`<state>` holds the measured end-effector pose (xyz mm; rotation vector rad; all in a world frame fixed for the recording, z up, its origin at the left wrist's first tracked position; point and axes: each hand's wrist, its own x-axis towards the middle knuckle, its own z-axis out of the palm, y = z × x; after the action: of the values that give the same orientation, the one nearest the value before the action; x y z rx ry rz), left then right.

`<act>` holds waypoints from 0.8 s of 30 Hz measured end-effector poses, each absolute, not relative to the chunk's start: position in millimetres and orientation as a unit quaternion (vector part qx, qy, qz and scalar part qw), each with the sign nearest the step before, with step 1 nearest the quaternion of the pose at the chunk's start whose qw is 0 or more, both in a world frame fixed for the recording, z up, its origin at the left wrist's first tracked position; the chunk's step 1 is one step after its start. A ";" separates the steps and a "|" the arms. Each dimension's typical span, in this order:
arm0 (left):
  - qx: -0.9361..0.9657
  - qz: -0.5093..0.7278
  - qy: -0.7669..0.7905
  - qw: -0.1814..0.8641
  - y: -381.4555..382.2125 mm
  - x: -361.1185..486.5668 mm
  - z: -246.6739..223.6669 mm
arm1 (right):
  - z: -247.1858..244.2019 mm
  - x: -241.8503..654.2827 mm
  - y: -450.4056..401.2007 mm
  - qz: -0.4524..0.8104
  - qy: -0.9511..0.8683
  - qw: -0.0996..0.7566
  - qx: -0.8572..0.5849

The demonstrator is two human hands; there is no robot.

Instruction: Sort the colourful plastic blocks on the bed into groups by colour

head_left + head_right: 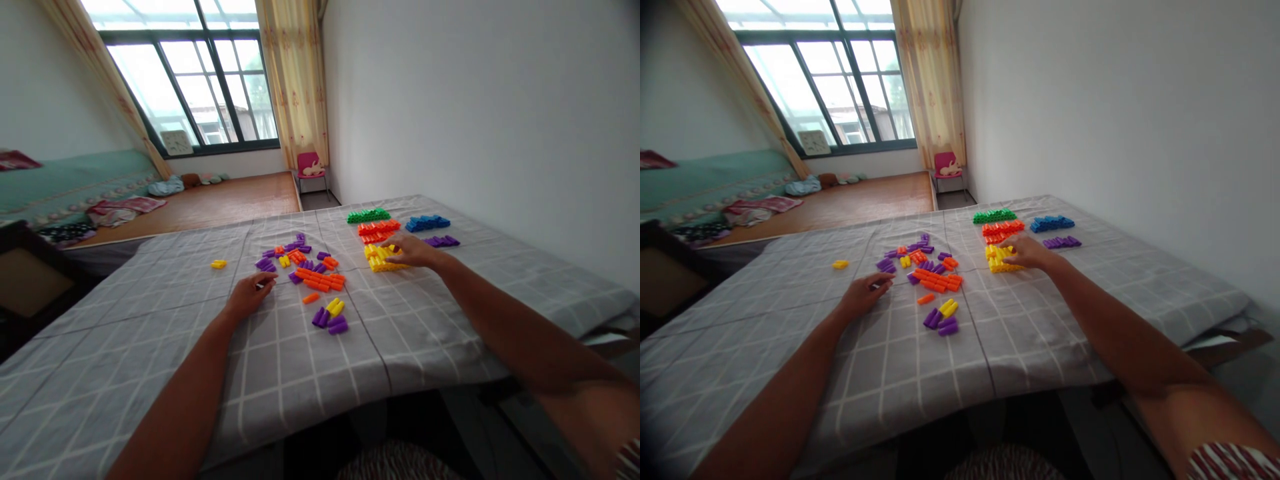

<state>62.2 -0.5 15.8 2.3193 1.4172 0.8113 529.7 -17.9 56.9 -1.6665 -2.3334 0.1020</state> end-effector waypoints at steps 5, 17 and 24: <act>0.812 0.283 0.486 0.156 1.5 60.4 11.9 | 47.9 528.7 -12.6 0.032 -0.823 0.114 -0.556; 0.713 0.444 0.534 0.100 11.6 40.1 19.0 | 68.8 404.7 10.8 0.042 -0.886 0.186 -0.422; 0.652 0.482 0.585 0.032 24.1 17.8 5.9 | 48.5 278.7 75.0 0.040 -0.901 0.118 -0.415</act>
<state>17.8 24.1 5.9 2.0077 1.8008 1.4839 278.7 75.0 48.5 -1.2126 -2.6362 0.1173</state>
